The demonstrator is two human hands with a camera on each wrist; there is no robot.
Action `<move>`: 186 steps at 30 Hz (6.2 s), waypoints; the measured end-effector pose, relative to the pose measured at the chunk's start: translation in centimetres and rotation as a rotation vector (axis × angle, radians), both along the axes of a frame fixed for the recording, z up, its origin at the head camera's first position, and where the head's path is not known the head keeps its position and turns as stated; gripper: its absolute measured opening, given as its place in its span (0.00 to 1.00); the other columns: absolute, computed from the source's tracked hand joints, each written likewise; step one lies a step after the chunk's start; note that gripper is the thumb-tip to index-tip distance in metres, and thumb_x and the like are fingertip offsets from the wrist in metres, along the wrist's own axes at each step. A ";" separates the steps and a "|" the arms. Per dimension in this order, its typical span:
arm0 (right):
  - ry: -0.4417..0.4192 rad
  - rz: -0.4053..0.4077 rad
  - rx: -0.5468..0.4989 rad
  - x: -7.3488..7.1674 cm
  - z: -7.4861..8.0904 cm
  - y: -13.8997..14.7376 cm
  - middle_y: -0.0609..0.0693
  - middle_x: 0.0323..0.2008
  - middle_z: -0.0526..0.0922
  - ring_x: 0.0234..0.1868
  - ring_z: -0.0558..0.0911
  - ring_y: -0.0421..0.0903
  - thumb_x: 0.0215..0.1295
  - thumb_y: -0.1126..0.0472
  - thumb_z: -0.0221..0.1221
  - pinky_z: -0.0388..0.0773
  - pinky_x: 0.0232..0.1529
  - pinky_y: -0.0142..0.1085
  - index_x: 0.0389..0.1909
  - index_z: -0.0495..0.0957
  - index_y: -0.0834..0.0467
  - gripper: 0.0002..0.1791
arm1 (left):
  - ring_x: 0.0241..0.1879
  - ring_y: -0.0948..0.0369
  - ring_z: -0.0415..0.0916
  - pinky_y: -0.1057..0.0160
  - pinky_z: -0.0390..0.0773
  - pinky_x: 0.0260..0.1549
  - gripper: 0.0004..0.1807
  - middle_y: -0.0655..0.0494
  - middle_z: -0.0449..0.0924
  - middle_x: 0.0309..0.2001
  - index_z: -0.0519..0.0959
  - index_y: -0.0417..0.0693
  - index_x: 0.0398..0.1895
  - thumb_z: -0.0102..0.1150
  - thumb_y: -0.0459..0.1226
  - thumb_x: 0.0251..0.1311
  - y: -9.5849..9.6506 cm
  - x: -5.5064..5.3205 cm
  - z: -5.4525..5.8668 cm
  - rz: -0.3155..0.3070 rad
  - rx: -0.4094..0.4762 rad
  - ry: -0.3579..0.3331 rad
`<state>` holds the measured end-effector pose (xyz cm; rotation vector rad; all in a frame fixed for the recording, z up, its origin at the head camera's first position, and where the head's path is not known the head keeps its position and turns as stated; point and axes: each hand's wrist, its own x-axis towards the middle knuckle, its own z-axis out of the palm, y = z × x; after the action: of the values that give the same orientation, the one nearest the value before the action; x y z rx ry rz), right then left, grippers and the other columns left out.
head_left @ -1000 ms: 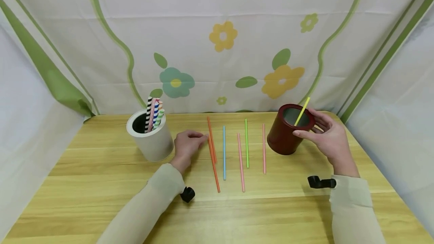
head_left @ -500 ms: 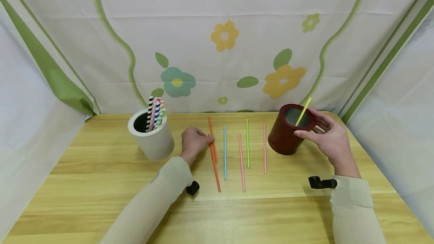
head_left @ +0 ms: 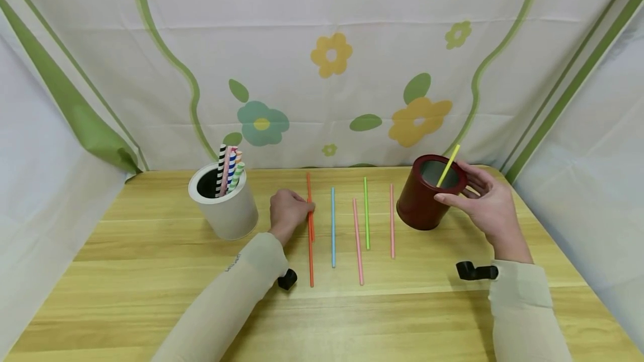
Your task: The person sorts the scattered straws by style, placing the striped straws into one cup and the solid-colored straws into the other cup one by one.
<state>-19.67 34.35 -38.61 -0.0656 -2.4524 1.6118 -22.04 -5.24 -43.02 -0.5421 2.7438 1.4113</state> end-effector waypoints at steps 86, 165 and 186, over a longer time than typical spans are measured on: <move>0.001 0.008 0.012 0.1 -0.3 -0.1 0.37 0.71 0.75 0.65 0.76 0.30 0.58 0.59 0.81 0.79 0.57 0.15 0.80 0.69 0.48 0.49 | 0.39 0.60 0.86 0.60 0.92 0.49 0.12 0.45 0.86 0.44 0.84 0.30 0.52 0.70 0.28 0.69 8.9 1.0 13.9 0.072 1.048 0.593; 0.014 0.026 0.021 0.2 -0.5 -0.1 0.38 0.72 0.73 0.66 0.76 0.31 0.61 0.57 0.80 0.78 0.58 0.15 0.81 0.67 0.48 0.49 | 0.40 0.48 0.93 0.54 0.94 0.46 0.03 0.49 0.89 0.37 0.90 0.37 0.35 0.76 0.29 0.62 17.3 0.4 11.5 -0.303 0.667 0.114; 0.012 0.024 0.057 0.0 -0.4 -0.2 0.44 0.76 0.72 0.68 0.76 0.34 0.59 0.57 0.81 0.79 0.58 0.15 0.81 0.67 0.49 0.50 | 0.39 0.55 0.92 0.56 0.92 0.52 0.07 0.48 0.91 0.42 0.89 0.37 0.45 0.73 0.30 0.66 10.1 0.4 9.5 -0.352 0.852 -0.002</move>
<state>-19.69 34.19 -38.97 -0.0172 -2.4974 1.5462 -21.61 4.88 -33.56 -0.0137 1.8034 2.1881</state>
